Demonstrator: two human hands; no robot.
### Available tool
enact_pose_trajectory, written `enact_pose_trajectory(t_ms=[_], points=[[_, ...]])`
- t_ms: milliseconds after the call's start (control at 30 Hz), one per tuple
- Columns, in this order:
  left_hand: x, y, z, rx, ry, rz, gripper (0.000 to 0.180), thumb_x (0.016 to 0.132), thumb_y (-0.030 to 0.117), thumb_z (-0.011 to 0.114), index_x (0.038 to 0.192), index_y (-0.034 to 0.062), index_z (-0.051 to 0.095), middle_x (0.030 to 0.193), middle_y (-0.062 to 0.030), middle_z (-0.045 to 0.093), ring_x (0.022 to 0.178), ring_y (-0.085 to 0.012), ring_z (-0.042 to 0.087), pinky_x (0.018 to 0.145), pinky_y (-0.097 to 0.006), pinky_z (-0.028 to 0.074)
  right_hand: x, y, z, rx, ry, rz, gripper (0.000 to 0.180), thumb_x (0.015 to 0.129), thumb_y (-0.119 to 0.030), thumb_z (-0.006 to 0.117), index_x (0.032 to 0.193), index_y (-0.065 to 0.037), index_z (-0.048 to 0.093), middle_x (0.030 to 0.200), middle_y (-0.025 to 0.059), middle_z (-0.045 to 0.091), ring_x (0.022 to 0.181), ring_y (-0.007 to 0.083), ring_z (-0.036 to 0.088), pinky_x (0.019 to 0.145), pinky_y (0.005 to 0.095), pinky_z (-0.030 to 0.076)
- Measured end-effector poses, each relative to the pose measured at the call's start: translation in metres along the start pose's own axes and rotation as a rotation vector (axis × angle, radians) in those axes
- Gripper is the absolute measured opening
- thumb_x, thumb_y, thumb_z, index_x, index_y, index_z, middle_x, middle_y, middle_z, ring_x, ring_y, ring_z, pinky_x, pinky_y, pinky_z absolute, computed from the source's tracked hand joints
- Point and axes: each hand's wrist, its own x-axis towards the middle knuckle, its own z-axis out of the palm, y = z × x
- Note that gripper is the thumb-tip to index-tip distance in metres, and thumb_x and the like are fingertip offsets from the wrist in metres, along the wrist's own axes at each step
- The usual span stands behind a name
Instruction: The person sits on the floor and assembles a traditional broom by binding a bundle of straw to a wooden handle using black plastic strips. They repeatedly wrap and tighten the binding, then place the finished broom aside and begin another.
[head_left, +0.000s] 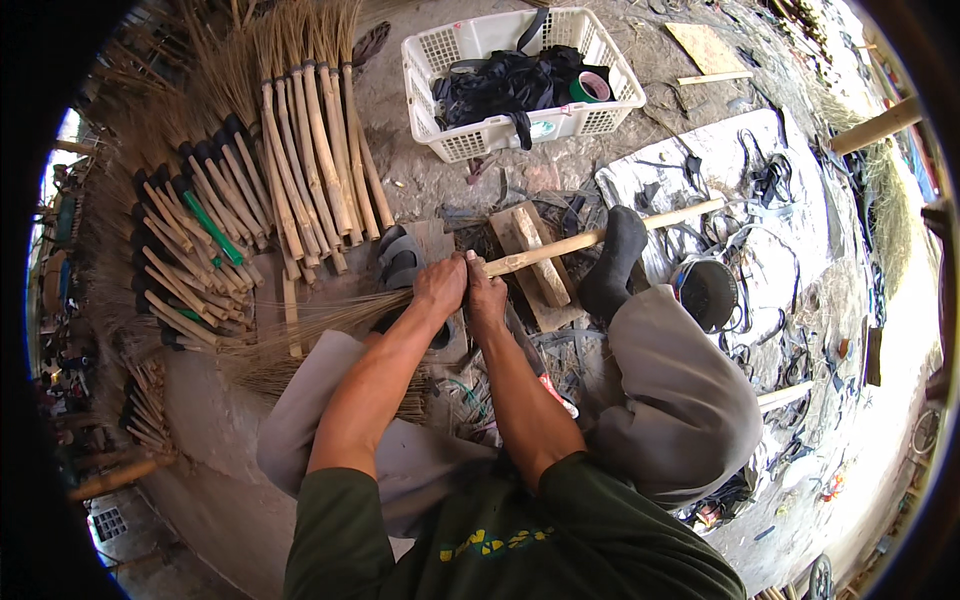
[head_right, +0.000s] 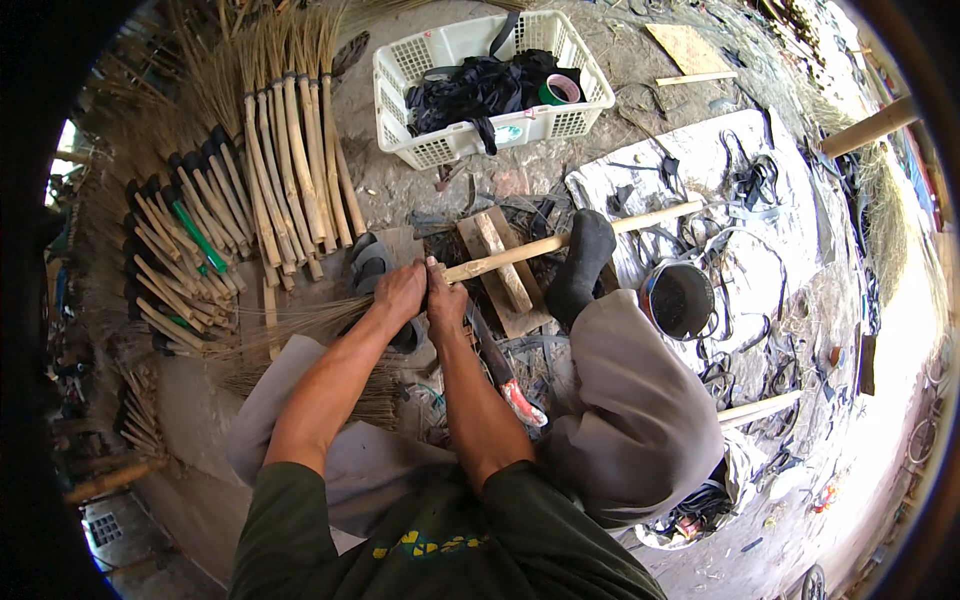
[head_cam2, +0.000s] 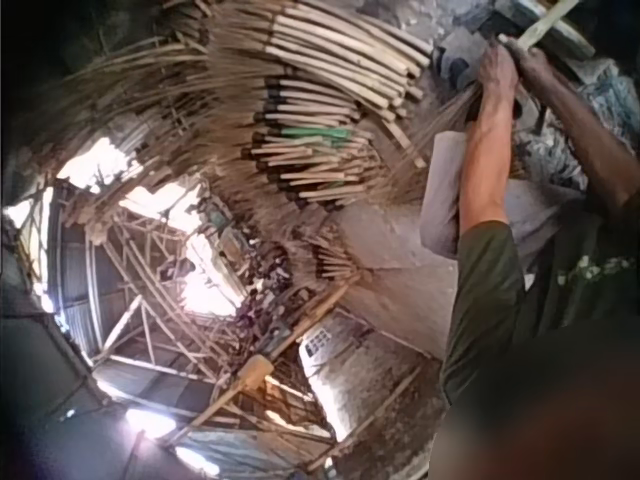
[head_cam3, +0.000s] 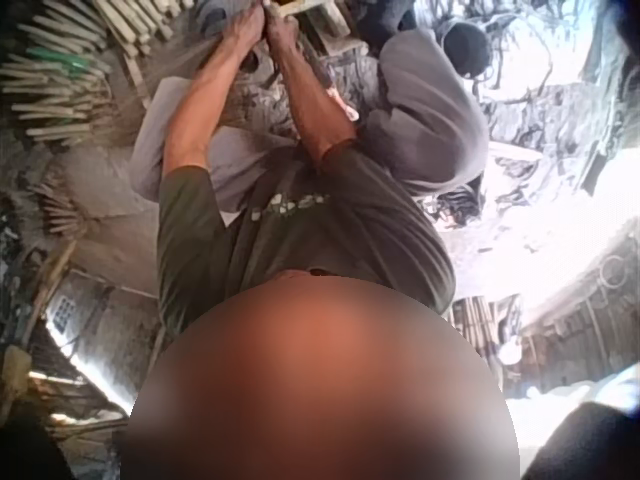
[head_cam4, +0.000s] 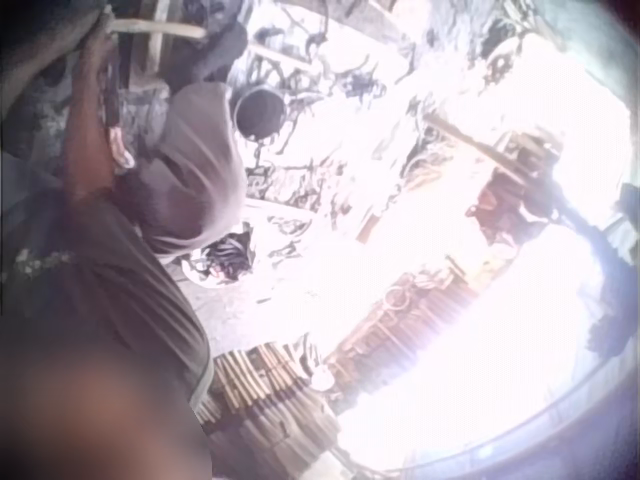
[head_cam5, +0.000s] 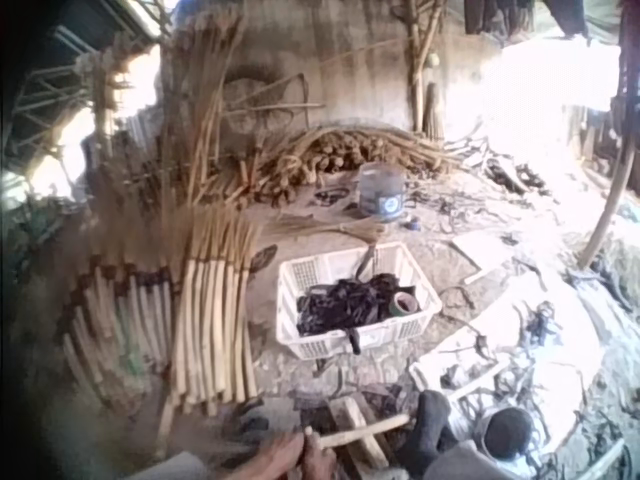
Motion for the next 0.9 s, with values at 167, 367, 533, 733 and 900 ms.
enact_pose_trajectory(t_ms=[167,367,533,733,900], points=[[0.011,-0.005,0.006,0.008,-0.124,-0.04,0.019,0.089,0.011,0.06,0.099,-0.0013,0.071,0.101,-0.0244,0.072,0.098,-0.0409,0.071,0.082,-0.05,0.057,-0.035,-0.039,-0.036,-0.729,0.167,-0.23,0.044,0.094,-0.04,0.065,0.108,0.001,0.062,0.094,0.031,0.064,0.095,0.0475,0.063,0.088,0.0517,0.048],[0.024,-0.018,0.023,-0.079,-0.109,-0.013,0.026,0.08,0.017,0.071,0.1,-0.0008,0.071,0.105,-0.0246,0.071,0.101,-0.044,0.068,0.084,-0.051,0.056,-0.017,-0.085,-0.02,-1.931,-0.344,-0.935,0.042,0.084,-0.021,0.064,0.125,-0.012,0.062,0.117,0.0083,0.069,0.119,0.0301,0.06,0.106,0.0497,0.035],[0.039,-0.024,0.006,-0.014,-0.369,0.09,0.038,0.077,0.019,0.069,0.106,-0.0059,0.068,0.101,-0.0267,0.071,0.091,-0.0396,0.072,0.073,-0.048,0.057,0.021,-0.08,-0.005,-2.03,-0.576,-0.579,0.031,0.086,-0.025,0.063,0.115,-0.012,0.062,0.113,0.0088,0.068,0.118,0.0265,0.06,0.109,0.0558,0.031],[0.042,-0.008,-0.021,-0.243,-0.637,0.017,0.021,0.072,0.015,0.064,0.07,-0.0059,0.065,0.062,-0.0186,0.065,0.052,-0.0267,0.065,0.05,-0.04,0.051,0.022,-0.058,-0.037,-1.623,-0.334,-1.363,0.033,0.082,-0.028,0.065,0.111,-0.013,0.059,0.099,0.007,0.067,0.111,0.0255,0.059,0.102,0.054,0.035],[0.028,-0.007,-0.024,-0.144,-0.394,-0.001,0.024,0.072,0.012,0.063,0.087,-0.0057,0.071,0.09,-0.026,0.071,0.087,-0.0358,0.072,0.076,-0.045,0.057,0.026,-0.061,-0.029,-1.754,-0.412,-1.094,0.019,0.089,-0.023,0.057,0.104,-0.01,0.06,0.093,0.0087,0.069,0.101,0.0271,0.064,0.102,0.054,0.037]])
